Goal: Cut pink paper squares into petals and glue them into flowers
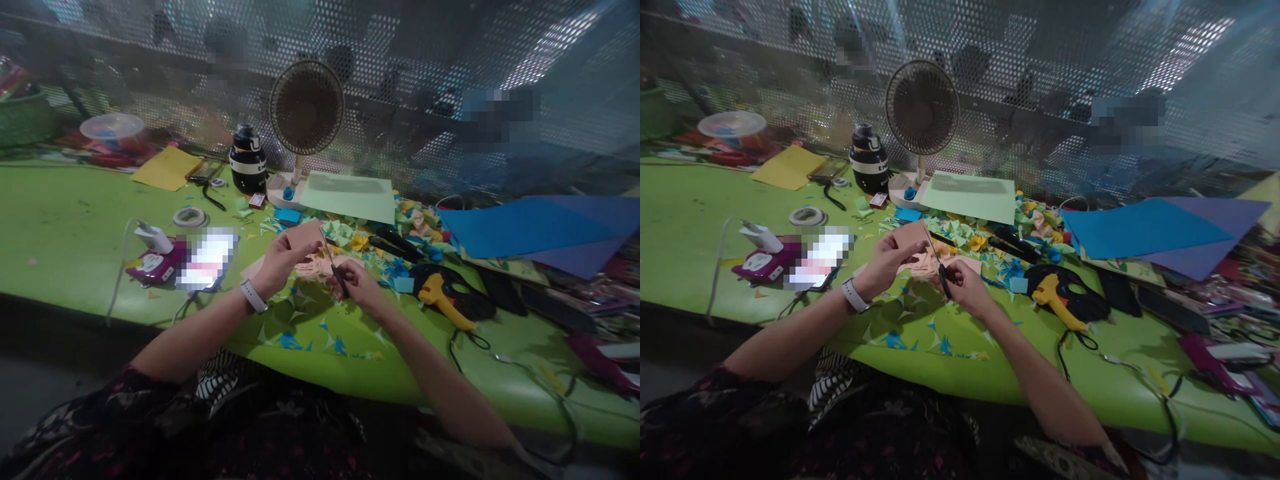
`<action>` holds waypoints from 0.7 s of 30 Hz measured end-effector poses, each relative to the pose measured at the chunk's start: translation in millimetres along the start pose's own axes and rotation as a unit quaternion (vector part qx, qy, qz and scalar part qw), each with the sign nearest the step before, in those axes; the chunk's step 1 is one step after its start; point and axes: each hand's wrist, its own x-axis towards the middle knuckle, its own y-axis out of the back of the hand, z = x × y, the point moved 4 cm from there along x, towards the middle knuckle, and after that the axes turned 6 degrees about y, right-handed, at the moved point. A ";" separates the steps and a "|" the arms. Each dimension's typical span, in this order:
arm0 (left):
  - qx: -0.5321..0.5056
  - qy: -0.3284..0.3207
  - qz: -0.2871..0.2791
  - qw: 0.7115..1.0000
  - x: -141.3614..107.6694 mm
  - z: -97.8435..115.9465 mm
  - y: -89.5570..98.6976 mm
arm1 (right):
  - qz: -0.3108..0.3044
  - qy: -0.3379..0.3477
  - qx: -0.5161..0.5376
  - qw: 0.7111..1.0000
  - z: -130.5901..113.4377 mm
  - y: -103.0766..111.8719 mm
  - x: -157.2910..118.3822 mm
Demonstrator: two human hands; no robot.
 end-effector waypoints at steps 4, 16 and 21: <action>0.005 0.007 -0.010 1.000 0.1 -0.6 -0.4 | -0.002 0.006 -0.004 1.000 0.1 0.7 -0.8; 0.004 0.006 -0.015 1.000 3.1 -4.3 2.1 | 0.002 0.013 -0.012 1.000 2.1 1.8 -0.5; 0.006 0.013 -0.017 1.000 2.3 -4.1 1.1 | -0.004 0.016 -0.022 1.000 -0.3 1.1 -1.5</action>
